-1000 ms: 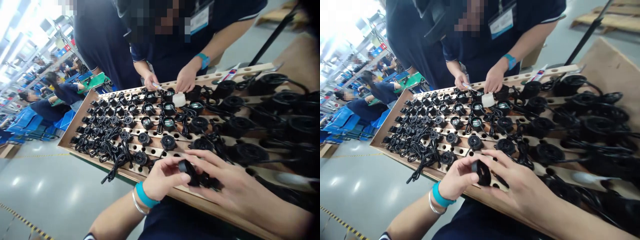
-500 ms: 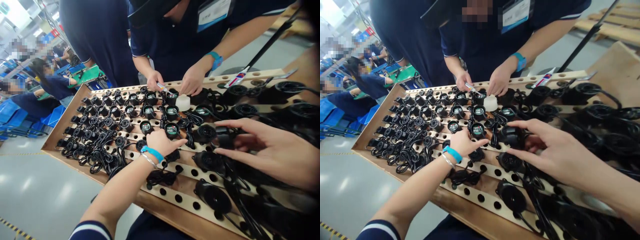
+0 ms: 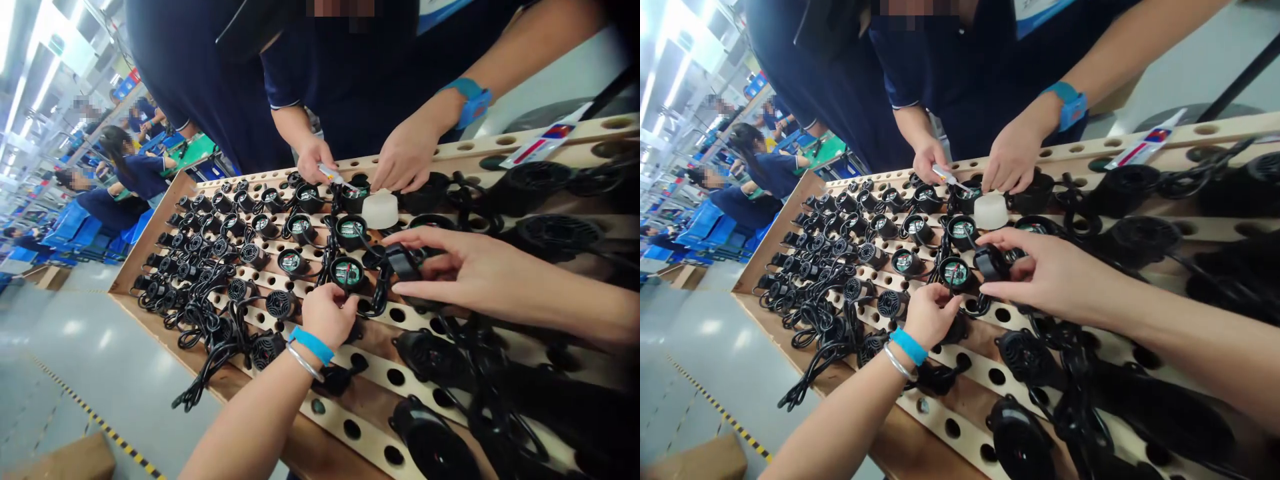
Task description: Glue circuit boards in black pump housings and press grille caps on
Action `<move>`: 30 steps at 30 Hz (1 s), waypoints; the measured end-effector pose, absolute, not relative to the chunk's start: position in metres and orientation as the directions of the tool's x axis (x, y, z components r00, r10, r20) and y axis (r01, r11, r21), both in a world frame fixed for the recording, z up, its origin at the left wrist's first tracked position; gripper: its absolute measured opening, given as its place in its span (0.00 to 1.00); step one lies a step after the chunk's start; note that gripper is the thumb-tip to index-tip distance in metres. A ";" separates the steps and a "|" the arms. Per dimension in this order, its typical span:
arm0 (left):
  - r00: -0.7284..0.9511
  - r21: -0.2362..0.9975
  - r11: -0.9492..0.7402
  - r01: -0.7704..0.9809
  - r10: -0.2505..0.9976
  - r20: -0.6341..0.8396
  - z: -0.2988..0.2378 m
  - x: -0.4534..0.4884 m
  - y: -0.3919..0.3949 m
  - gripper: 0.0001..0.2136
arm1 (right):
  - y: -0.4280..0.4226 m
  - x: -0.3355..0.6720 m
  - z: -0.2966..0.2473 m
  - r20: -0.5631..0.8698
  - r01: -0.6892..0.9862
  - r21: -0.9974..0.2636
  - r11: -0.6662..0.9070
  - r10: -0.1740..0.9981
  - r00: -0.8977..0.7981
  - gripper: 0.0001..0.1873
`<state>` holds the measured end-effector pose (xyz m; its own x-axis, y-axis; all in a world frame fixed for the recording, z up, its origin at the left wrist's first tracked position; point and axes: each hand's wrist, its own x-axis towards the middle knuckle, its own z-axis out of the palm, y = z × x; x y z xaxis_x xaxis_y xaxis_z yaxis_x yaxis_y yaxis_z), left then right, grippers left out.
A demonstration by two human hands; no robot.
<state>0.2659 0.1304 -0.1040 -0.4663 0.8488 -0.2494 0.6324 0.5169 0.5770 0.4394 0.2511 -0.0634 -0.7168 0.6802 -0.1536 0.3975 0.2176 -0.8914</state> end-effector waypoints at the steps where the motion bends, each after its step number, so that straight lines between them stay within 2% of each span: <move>1: -0.473 0.609 0.524 0.596 0.842 -0.262 -0.107 0.267 0.129 0.08 | 0.255 0.435 -0.065 -0.194 0.392 -0.903 0.174 0.651 -0.734 0.34; 2: -0.478 0.638 0.532 0.557 0.833 -0.278 -0.109 0.269 0.128 0.07 | 0.259 0.431 -0.067 -0.211 0.394 -0.905 0.162 0.633 -0.745 0.34; 5: -0.475 0.686 0.532 0.496 0.828 -0.298 -0.113 0.271 0.126 0.07 | 0.270 0.421 -0.073 -0.178 0.398 -0.878 0.264 0.593 -0.786 0.30; 9: -0.435 0.658 0.488 0.574 0.862 -0.261 -0.110 0.272 0.125 0.08 | 0.281 0.410 -0.080 -0.060 0.339 -0.769 0.542 0.466 -0.883 0.27; 12: -0.405 0.625 0.486 0.611 0.870 -0.281 -0.105 0.272 0.125 0.09 | 0.286 0.400 -0.086 0.036 0.260 -0.577 0.774 0.342 -0.939 0.23; 14: -0.396 0.609 0.486 0.626 0.872 -0.288 -0.104 0.273 0.125 0.09 | 0.287 0.393 -0.090 0.067 0.223 -0.412 0.883 0.273 -0.960 0.24; 16: -0.388 0.605 0.478 0.636 0.877 -0.286 -0.103 0.273 0.126 0.10 | 0.287 0.387 -0.094 0.074 0.176 -0.266 0.948 0.202 -0.977 0.26; 18: -0.380 0.602 0.474 0.643 0.880 -0.286 -0.103 0.273 0.126 0.10 | 0.286 0.382 -0.098 0.063 0.134 -0.186 0.973 0.148 -0.987 0.27; 21: -0.371 0.595 0.478 0.646 0.878 -0.303 -0.103 0.272 0.126 0.10 | 0.286 0.378 -0.104 0.055 0.102 -0.173 0.980 0.113 -0.992 0.27; 27: -0.346 0.623 0.461 0.632 0.887 -0.306 -0.103 0.270 0.125 0.10 | 0.288 0.374 -0.107 0.070 0.025 -0.239 0.971 0.043 -0.997 0.28; 30: -0.344 0.622 0.465 0.630 0.885 -0.312 -0.105 0.269 0.125 0.10 | 0.287 0.373 -0.106 0.044 -0.005 -0.207 0.978 0.005 -0.999 0.31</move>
<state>0.2694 0.1252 -0.1054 -0.3445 0.8853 -0.3124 0.6303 0.4647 0.6219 0.3727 0.2874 -0.1065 -0.9990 0.0046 0.0438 -0.0046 0.9783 -0.2070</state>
